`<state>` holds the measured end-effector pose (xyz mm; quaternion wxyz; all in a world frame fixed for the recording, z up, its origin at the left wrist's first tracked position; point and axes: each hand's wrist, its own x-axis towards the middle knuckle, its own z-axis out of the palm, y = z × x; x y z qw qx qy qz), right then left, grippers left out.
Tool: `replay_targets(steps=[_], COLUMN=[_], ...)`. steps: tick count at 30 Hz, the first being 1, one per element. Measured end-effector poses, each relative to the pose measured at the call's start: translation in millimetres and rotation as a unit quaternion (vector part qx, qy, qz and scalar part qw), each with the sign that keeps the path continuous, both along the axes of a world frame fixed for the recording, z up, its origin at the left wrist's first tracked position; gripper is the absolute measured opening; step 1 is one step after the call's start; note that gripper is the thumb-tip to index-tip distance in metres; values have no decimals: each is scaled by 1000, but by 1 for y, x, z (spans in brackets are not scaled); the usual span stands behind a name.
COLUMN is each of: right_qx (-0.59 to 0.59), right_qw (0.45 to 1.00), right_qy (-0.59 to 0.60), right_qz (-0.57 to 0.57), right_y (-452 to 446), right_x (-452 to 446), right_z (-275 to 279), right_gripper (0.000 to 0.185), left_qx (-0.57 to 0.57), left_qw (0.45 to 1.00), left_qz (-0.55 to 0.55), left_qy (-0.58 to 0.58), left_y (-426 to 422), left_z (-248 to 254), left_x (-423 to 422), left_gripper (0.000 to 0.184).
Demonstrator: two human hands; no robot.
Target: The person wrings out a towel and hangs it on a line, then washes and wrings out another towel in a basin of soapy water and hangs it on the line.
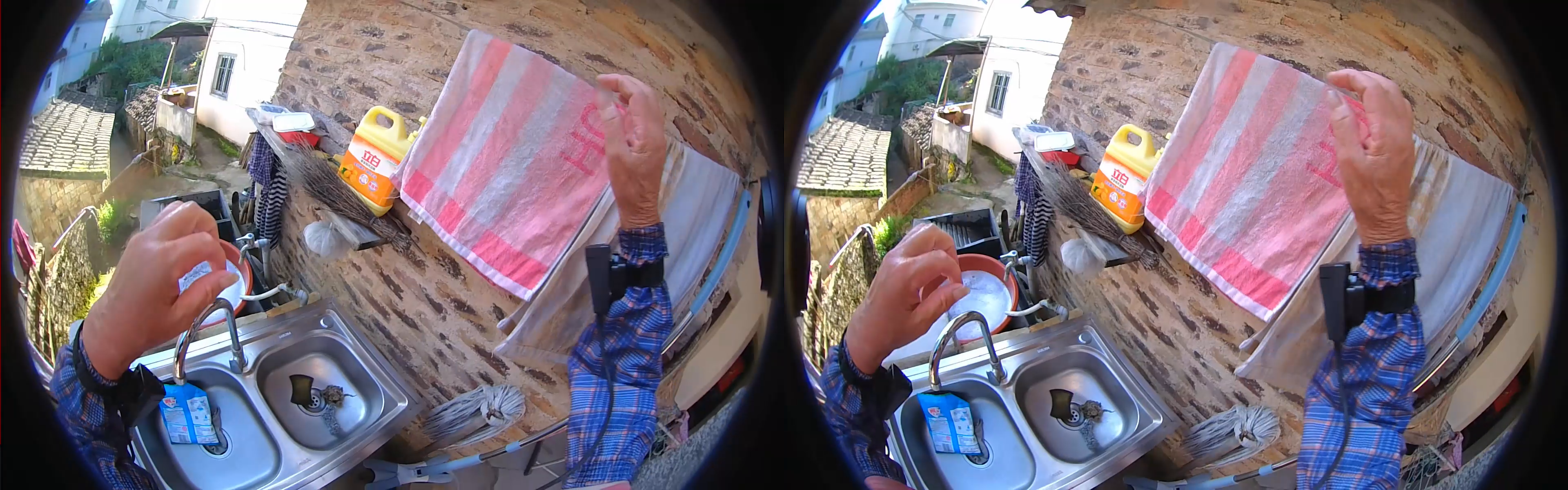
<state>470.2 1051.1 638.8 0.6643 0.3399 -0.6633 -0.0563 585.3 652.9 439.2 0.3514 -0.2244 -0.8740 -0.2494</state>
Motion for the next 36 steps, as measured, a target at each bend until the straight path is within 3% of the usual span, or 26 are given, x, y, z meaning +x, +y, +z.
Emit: replay_targets(steps=[2,4,8,10,12,13,14,15,17,23,27,29,31,32,33,34,35,36], right_qx=[-75,-231,-529,-621,-656,-664,-665,-656,-649,-524,-612,-578,-460,-448,-432,-426,-319,-208], right_qw=[992,933,677,564,539,541,549,556,561,542,329,272,232,145,56,54,65,76], right_qy=[-34,-114,-202,-254,-300,-316,-304,-323,-336,-608,-715,-767,-844,-864,-875,-877,-920,-950], right_qz=[98,252,470,481,435,408,404,396,388,249,77,-57,-146,-180,-210,-216,-220,-221], right_y=[-34,-60,-84,-92,-98,-98,-97,-97,-95,-75,-47,-32,-2,22,41,52,59,69], right_x=[22,52,115,151,190,208,220,231,266,432,604,694,787,838,882,916,943,964], right_z=[-46,-102,-212,-262,-301,-316,-329,-342,-367,-482,-580,-628,-691,-741,-784,-804,-818,-828], right_gripper=[16,17,22,24,24,24,24,23,22,25,22,26,26,30,34,34,36,38], left_qx=[-15,-34,34,108,197,197,290,290,430,422,396,386,370,379,319,254,304,310], left_qw=[1000,998,990,971,929,876,841,844,768,780,787,781,762,753,781,808,763,760], left_qz=[9,19,33,80,157,199,220,209,206,150,115,101,85,84,93,103,179,182], left_qy=[-24,-44,-135,-195,-270,-393,-400,-400,-428,-438,-460,-480,-525,-532,-529,-522,-541,-542], left_y=[-4,-8,-24,-46,-72,-85,-98,-97,-97,-92,-104,-116,-132,-140,-148,-162,-183,-203], left_z=[-12,-26,-68,-113,-165,-180,-217,-236,-254,-251,-251,-254,-277,-293,-308,-325,-368,-386], left_x=[46,98,211,269,326,362,391,412,449,486,532,561,601,625,650,676,700,704], left_gripper=[16,17,17,21,20,22,24,24,23,23,24,24,25,25,25,25,24,24])
